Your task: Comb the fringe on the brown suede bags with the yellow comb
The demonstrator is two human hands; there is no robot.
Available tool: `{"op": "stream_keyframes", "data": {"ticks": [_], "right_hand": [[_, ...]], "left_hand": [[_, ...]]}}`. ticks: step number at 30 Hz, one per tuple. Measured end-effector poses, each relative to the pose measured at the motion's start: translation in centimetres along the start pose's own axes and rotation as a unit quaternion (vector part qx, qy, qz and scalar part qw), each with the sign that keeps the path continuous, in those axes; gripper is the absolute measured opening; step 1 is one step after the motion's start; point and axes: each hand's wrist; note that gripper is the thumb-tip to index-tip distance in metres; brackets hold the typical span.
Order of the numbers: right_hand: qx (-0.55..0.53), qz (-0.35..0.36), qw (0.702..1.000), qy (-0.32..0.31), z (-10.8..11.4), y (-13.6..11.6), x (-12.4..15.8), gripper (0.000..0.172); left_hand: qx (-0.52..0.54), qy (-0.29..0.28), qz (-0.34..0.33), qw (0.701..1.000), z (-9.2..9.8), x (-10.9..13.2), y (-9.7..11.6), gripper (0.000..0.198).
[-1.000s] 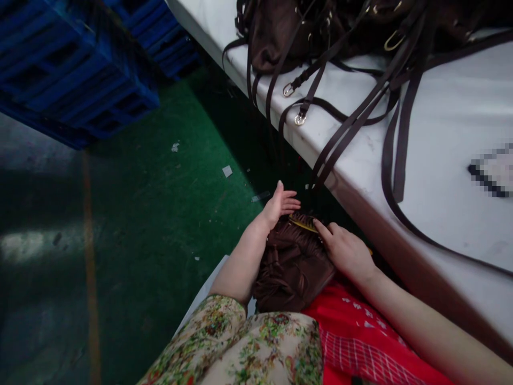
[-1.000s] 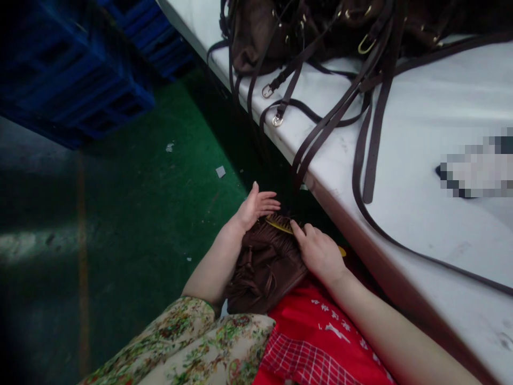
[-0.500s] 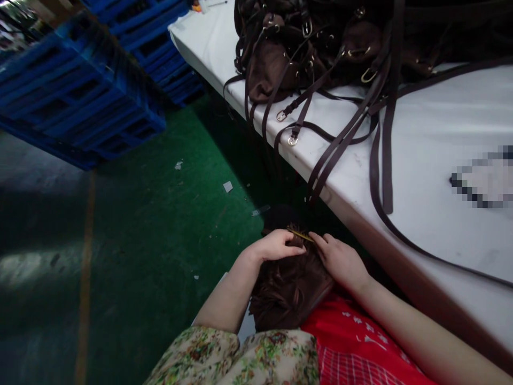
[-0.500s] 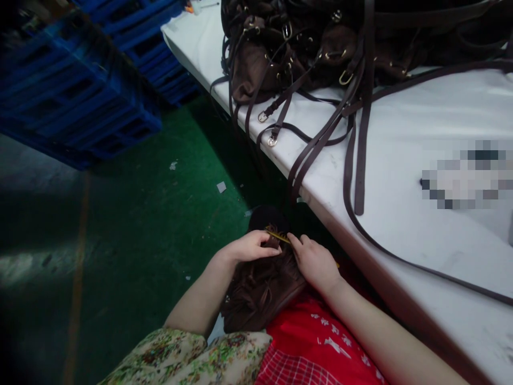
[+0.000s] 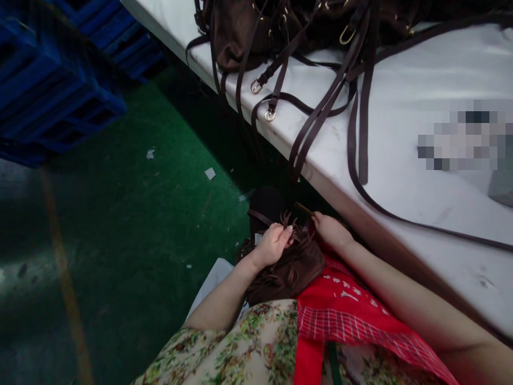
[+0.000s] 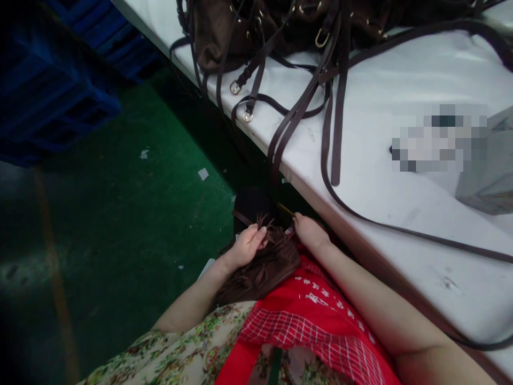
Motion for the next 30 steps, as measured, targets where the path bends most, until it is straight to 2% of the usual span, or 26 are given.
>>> {"op": "stream_keyframes", "data": {"ticks": [2,4,6,8,10,13,16,19,22,27,30], "right_hand": [[-0.02,-0.001,1.0,0.004,0.4,0.6,0.1,0.034],[-0.059,0.027,0.997,0.035,1.3,0.6,1.1,0.033],[-0.111,0.07,0.989,0.073,2.3,0.3,2.8,0.033],[-0.148,0.116,0.979,0.078,3.3,0.1,4.9,0.032],[-0.141,0.168,0.975,0.031,3.6,0.1,6.8,0.031],[-0.025,0.202,0.977,-0.058,2.9,1.0,8.3,0.031],[0.099,0.157,0.981,-0.064,1.4,2.1,8.0,0.035],[0.145,0.108,0.983,-0.027,0.3,2.7,6.9,0.036],[0.166,0.051,0.985,0.005,-0.1,3.3,5.7,0.036],[0.057,-0.033,0.998,-0.016,-0.6,5.3,4.1,0.034],[-0.004,-0.029,0.999,0.018,-0.6,6.1,3.1,0.036]], "left_hand": [[0.011,0.006,0.003,1.0,0.0,0.0,-0.1,0.053],[0.018,-0.002,-0.009,1.0,0.3,-0.2,-0.1,0.053],[0.003,-0.009,-0.036,0.999,0.5,-0.6,-0.1,0.05],[-0.003,-0.001,-0.051,0.999,0.6,-0.9,-0.3,0.047],[0.007,0.031,-0.046,0.998,0.5,-1.0,-0.6,0.044],[0.001,0.077,-0.052,0.996,0.2,-1.1,-0.8,0.041],[-0.068,0.094,-0.06,0.991,-0.1,-1.1,-0.6,0.037],[-0.156,0.114,-0.069,0.979,-0.5,-1.0,-0.2,0.034],[-0.19,0.153,-0.09,0.966,-0.8,-0.5,-0.2,0.035],[-0.186,0.252,-0.114,0.943,-0.4,1.0,-1.5,0.038],[-0.245,0.257,-0.1,0.93,0.0,1.9,-2.6,0.042]]}}
Point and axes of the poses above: each hand's wrist, its own x-axis away from the middle knuckle, its own z-axis out of the back of the hand, y = z × x, and after that the axes turned 10 degrees about -x, right-handed
